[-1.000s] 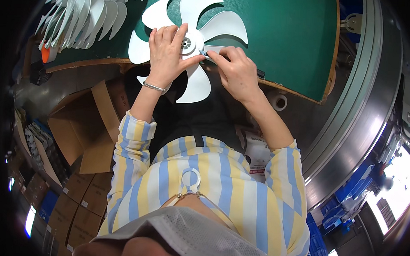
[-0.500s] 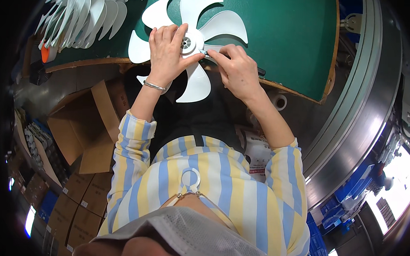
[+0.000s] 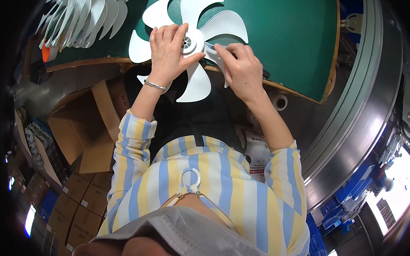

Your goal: Assembling plastic fan blades onto a central hub at a factory assembly station.

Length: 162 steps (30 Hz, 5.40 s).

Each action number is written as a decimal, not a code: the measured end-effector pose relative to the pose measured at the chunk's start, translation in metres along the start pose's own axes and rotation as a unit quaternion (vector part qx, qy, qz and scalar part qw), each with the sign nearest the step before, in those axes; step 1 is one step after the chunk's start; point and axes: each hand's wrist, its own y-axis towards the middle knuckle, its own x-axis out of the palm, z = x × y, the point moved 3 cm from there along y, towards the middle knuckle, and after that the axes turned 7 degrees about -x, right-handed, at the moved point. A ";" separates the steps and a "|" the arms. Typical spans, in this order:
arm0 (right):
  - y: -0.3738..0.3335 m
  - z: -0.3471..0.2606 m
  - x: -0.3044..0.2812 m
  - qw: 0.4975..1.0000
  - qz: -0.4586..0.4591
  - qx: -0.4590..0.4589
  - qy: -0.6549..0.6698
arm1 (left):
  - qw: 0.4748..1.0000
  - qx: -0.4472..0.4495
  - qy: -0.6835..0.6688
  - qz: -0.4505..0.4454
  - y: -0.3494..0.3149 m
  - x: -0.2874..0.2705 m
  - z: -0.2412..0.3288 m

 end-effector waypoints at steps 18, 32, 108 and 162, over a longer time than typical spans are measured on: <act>-0.006 -0.001 0.008 0.999 -0.014 -0.014 0.039 | 0.999 0.030 0.018 -0.004 0.001 0.003 -0.002; -0.003 -0.003 0.009 0.999 -0.017 -0.019 0.038 | 1.000 0.023 0.017 -0.001 0.002 0.001 -0.001; -0.013 0.004 -0.002 0.999 0.011 0.030 0.026 | 0.993 0.089 -0.027 -0.075 0.003 -0.012 0.000; -0.042 0.000 -0.100 0.981 0.175 0.068 -0.051 | 0.935 -0.063 -0.110 0.331 -0.028 -0.068 -0.037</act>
